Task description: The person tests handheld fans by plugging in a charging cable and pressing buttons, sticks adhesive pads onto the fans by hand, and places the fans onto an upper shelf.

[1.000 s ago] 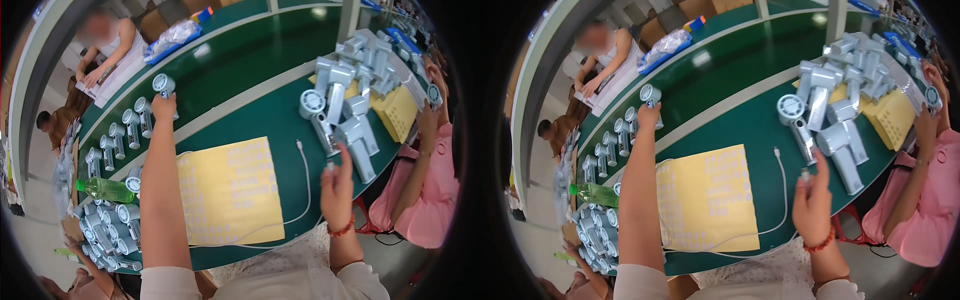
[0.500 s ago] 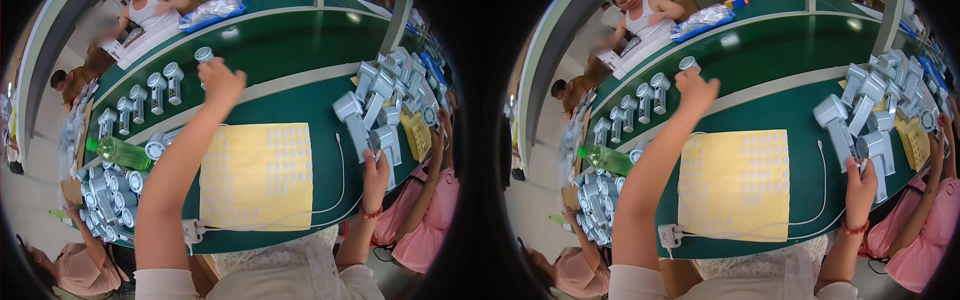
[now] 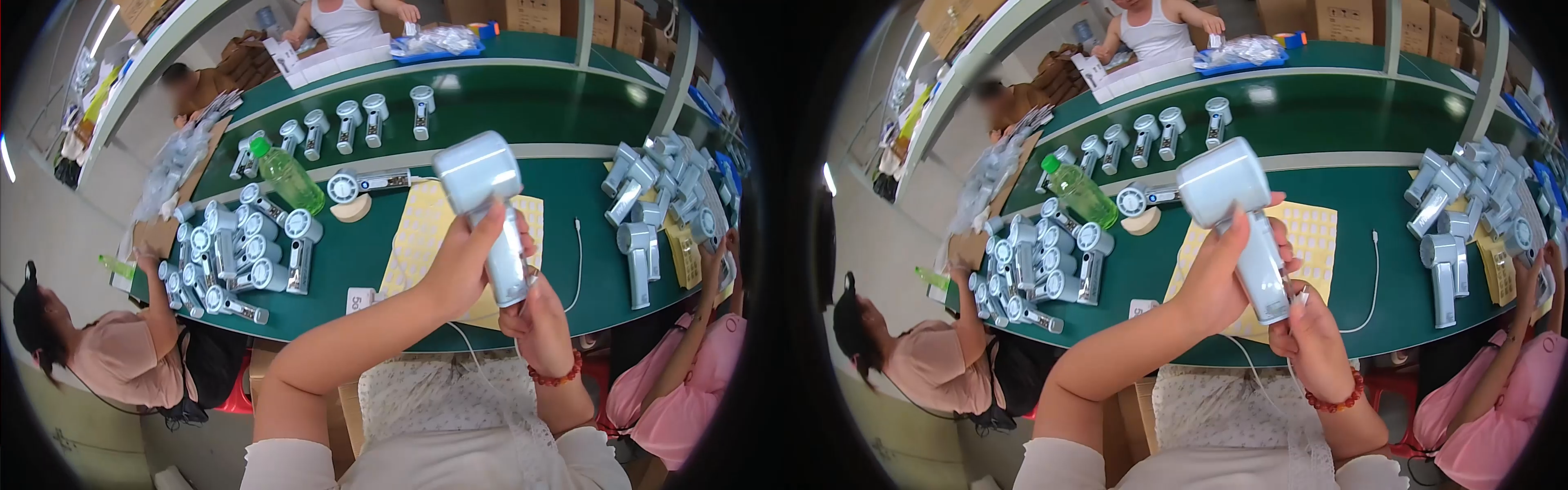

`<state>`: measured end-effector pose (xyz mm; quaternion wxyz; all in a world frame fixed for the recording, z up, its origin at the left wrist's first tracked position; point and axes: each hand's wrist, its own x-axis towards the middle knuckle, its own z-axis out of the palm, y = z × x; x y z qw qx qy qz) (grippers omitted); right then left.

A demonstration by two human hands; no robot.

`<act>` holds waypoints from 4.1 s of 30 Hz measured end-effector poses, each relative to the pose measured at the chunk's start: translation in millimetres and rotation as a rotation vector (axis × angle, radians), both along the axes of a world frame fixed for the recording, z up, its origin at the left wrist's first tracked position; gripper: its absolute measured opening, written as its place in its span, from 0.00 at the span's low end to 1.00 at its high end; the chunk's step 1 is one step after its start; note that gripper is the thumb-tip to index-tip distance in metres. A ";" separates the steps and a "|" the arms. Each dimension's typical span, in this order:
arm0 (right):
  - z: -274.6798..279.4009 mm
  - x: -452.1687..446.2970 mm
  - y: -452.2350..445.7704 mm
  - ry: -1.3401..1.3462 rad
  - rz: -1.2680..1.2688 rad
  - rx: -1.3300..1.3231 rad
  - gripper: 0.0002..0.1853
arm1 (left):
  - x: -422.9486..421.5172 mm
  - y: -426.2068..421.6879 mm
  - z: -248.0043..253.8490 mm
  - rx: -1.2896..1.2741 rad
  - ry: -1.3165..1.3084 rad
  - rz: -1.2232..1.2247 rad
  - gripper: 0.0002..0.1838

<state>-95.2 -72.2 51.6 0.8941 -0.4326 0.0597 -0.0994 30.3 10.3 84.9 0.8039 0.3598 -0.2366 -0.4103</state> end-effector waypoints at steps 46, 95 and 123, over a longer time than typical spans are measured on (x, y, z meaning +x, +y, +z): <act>-28.4 -29.0 72.9 0.077 0.348 -0.053 0.13 | -9.5 72.9 -56.1 -0.609 0.202 -0.339 0.19; -60.4 -65.7 -158.9 0.553 -1.204 -1.456 0.22 | 147.2 -150.9 -62.2 0.611 -0.580 0.522 0.24; -53.1 -84.0 -132.7 0.451 -0.872 -1.031 0.28 | -39.6 64.4 -59.4 0.534 0.124 0.074 0.20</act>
